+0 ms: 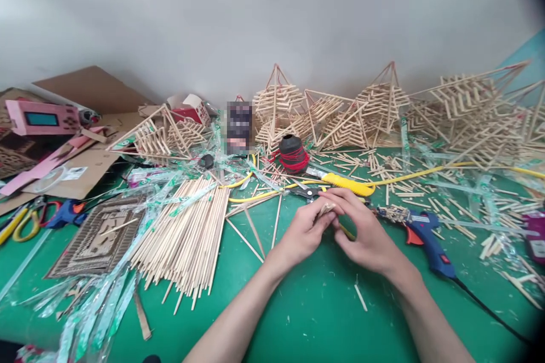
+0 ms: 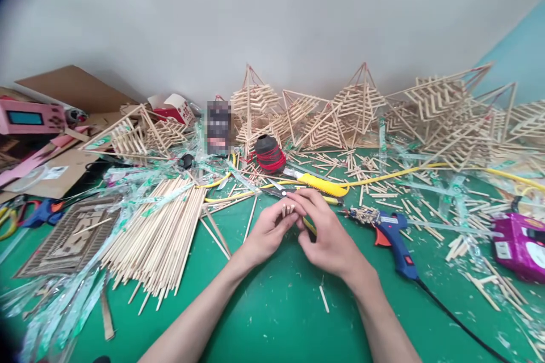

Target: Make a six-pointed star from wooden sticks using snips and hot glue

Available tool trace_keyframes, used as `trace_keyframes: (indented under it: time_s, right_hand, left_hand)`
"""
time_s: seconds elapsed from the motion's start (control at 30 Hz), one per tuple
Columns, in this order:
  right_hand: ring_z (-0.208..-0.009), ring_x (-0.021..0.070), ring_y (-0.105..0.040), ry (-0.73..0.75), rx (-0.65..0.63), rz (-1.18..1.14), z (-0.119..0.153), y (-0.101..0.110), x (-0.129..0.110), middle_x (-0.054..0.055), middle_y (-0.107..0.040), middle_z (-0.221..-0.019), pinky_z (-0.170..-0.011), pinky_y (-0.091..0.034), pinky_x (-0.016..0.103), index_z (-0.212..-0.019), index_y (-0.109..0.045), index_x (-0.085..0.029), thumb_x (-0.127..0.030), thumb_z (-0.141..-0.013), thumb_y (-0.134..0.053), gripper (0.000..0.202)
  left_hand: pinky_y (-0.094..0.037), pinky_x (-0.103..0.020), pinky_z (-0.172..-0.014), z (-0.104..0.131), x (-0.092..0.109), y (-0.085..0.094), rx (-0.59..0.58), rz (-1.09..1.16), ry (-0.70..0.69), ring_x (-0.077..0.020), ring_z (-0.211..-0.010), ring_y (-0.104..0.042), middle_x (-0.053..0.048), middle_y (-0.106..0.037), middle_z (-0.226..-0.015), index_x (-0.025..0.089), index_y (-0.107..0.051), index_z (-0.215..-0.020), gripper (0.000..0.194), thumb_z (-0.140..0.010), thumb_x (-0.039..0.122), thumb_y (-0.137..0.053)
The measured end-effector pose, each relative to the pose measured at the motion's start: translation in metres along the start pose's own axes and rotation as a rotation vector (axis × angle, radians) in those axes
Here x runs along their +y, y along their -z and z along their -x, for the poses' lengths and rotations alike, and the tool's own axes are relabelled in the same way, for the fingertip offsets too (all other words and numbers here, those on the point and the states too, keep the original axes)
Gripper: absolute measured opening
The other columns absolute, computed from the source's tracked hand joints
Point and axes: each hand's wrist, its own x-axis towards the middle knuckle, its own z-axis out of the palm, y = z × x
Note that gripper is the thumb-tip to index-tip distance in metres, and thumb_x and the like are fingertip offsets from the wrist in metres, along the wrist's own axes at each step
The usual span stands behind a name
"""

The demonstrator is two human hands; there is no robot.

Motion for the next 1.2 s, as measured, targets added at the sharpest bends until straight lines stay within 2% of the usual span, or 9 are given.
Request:
trace_keyframes:
  time_s: [0.1,0.2,0.3,0.43,0.57,0.83,1.07,1.2]
  right_hand:
    - [-0.136,0.0251,-0.054,0.026,0.028,-0.232,0.005,0.003,-0.007,0.010,-0.055,-0.144,-0.114,-0.047,0.042,-0.150,-0.051,-0.030,-0.011,-0.088,-0.054,0.065]
    - [-0.128,0.0220,-0.059,0.009,0.163,-0.346,0.006,-0.004,-0.013,0.008,-0.062,-0.134,-0.109,-0.050,0.037,-0.142,-0.061,-0.033,-0.018,-0.095,-0.060,0.050]
    - [-0.114,0.0184,-0.066,-0.007,0.272,-0.418,0.004,-0.015,-0.014,0.005,-0.069,-0.119,-0.100,-0.053,0.032,-0.128,-0.072,-0.035,-0.015,-0.094,-0.065,0.040]
    - [-0.102,0.0161,-0.069,0.012,0.320,-0.487,0.002,-0.021,-0.014,0.002,-0.072,-0.108,-0.088,-0.056,0.029,-0.119,-0.077,-0.039,-0.014,-0.092,-0.068,0.038]
    - [-0.098,0.0149,-0.069,0.015,0.328,-0.523,0.001,-0.021,-0.014,0.001,-0.072,-0.104,-0.083,-0.056,0.027,-0.113,-0.079,-0.040,-0.014,-0.090,-0.071,0.036]
    - [-0.094,0.0150,-0.068,0.024,0.307,-0.552,0.001,-0.017,-0.009,0.001,-0.072,-0.097,-0.082,-0.056,0.028,-0.103,-0.081,-0.036,-0.014,-0.087,-0.075,0.027]
    - [-0.091,0.0129,-0.069,0.028,0.294,-0.537,0.001,-0.013,-0.006,0.001,-0.073,-0.095,-0.081,-0.056,0.024,-0.100,-0.082,-0.034,-0.014,-0.088,-0.073,0.025]
    - [-0.088,0.0135,-0.071,0.036,0.266,-0.532,0.001,-0.010,-0.007,0.001,-0.074,-0.092,-0.078,-0.058,0.024,-0.098,-0.082,-0.032,-0.016,-0.087,-0.074,0.021]
  left_hand:
    - [-0.052,-0.030,-0.085,0.001,0.000,0.003,-0.019,-0.050,-0.008,-0.0188,-0.085,-0.064,-0.005,-0.069,-0.089,0.017,-0.070,-0.104,0.031,-0.101,0.044,-0.053]
    - [-0.052,-0.032,-0.090,0.001,0.002,0.005,-0.037,-0.091,-0.029,-0.0202,-0.087,-0.064,-0.007,-0.071,-0.092,0.017,-0.072,-0.101,0.032,-0.101,0.043,-0.054]
    - [-0.052,-0.032,-0.089,0.003,0.003,0.008,-0.052,-0.121,-0.041,-0.0200,-0.084,-0.063,-0.008,-0.072,-0.091,0.015,-0.074,-0.097,0.038,-0.101,0.045,-0.052]
    - [-0.050,-0.027,-0.077,0.005,-0.001,0.011,-0.070,-0.154,-0.039,-0.0170,-0.074,-0.060,-0.006,-0.070,-0.080,0.012,-0.076,-0.088,0.050,-0.101,0.052,-0.050]
    - [-0.048,-0.024,-0.073,0.007,-0.004,0.013,-0.092,-0.190,-0.027,-0.0153,-0.071,-0.059,-0.005,-0.070,-0.078,0.011,-0.077,-0.086,0.052,-0.101,0.053,-0.050]
    - [-0.051,-0.025,-0.082,0.011,-0.002,0.010,-0.153,-0.271,-0.043,-0.0195,-0.087,-0.071,-0.009,-0.078,-0.098,0.015,-0.078,-0.103,0.039,-0.106,0.037,-0.046]
    - [-0.054,-0.029,-0.087,0.010,-0.005,0.009,-0.154,-0.396,-0.007,-0.0210,-0.092,-0.074,-0.009,-0.079,-0.106,0.016,-0.075,-0.115,0.031,-0.105,0.025,-0.047]
    - [-0.051,-0.038,-0.108,0.020,-0.002,0.011,-0.181,-0.471,0.008,-0.0238,-0.121,-0.068,-0.012,-0.071,-0.132,0.018,-0.065,-0.134,0.034,-0.104,0.021,-0.049]
